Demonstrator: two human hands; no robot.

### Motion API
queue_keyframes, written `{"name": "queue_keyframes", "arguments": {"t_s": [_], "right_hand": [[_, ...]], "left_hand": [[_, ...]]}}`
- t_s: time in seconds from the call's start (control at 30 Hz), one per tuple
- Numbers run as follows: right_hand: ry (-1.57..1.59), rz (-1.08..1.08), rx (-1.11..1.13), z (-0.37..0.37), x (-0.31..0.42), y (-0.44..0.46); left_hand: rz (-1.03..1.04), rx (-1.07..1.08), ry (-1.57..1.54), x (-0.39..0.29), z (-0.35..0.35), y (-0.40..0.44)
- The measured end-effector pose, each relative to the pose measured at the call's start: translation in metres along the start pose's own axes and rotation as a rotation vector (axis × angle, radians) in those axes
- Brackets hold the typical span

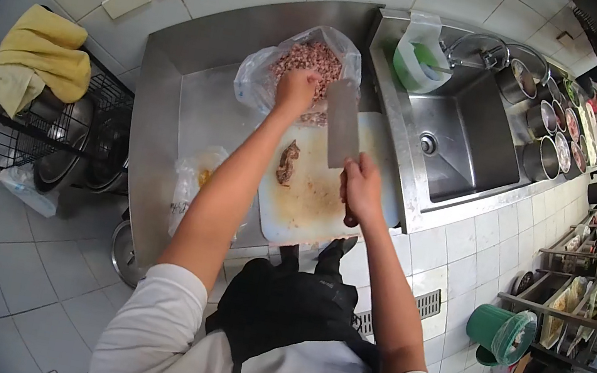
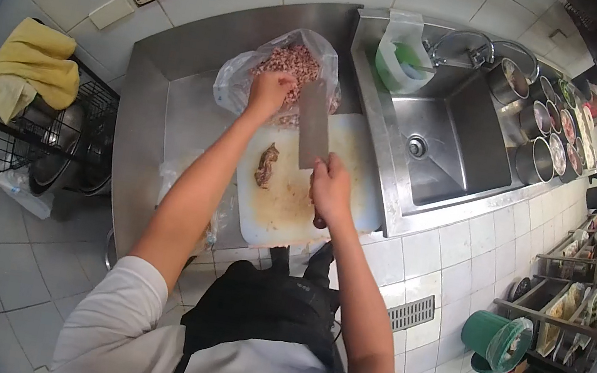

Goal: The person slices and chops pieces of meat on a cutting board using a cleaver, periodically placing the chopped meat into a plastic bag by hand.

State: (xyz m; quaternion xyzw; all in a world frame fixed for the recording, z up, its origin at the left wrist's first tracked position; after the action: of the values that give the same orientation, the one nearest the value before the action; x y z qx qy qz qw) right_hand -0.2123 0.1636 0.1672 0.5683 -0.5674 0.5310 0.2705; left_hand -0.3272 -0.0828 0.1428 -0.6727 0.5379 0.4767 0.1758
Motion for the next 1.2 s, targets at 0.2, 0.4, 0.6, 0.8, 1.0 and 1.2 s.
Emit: {"name": "queue_keyframes", "arguments": {"t_s": [0.2,0.4,0.6,0.8,1.0,1.2], "right_hand": [[0.099,0.047,-0.011,-0.030,-0.078,-0.044],[-0.015,0.196,0.005,-0.041,-0.169,-0.091],[-0.279,0.098,-0.121,-0.049,-0.189,-0.095],[-0.332,0.124,-0.188,-0.063,-0.178,-0.104],[-0.328,0.138,-0.229,-0.062,-0.198,-0.119],[-0.456,0.112,-0.227,-0.056,-0.187,-0.118]], "left_hand": [[-0.027,0.209,0.174,0.026,-0.029,-0.058],[-0.189,0.260,0.345,0.074,0.013,-0.168],[-0.685,0.214,-0.324,0.043,0.083,-0.197],[-0.176,0.015,0.060,-0.005,0.092,-0.187],[0.020,0.239,0.135,-0.005,0.086,-0.213],[-0.255,0.445,-0.051,0.017,0.100,-0.239]]}}
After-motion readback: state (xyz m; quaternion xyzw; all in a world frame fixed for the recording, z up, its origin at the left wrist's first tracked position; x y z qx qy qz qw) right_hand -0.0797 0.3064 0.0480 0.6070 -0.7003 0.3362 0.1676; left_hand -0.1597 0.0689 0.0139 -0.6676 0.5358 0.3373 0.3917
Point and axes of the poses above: each hand's wrist, its own y-axis towards the middle knuckle, its own z-axis out of the palm, x = y × z, the point moved 5 cm from there along y, towards the middle knuckle, and after that the axes turned 9 degrees about -y, right-handed, at the moved point
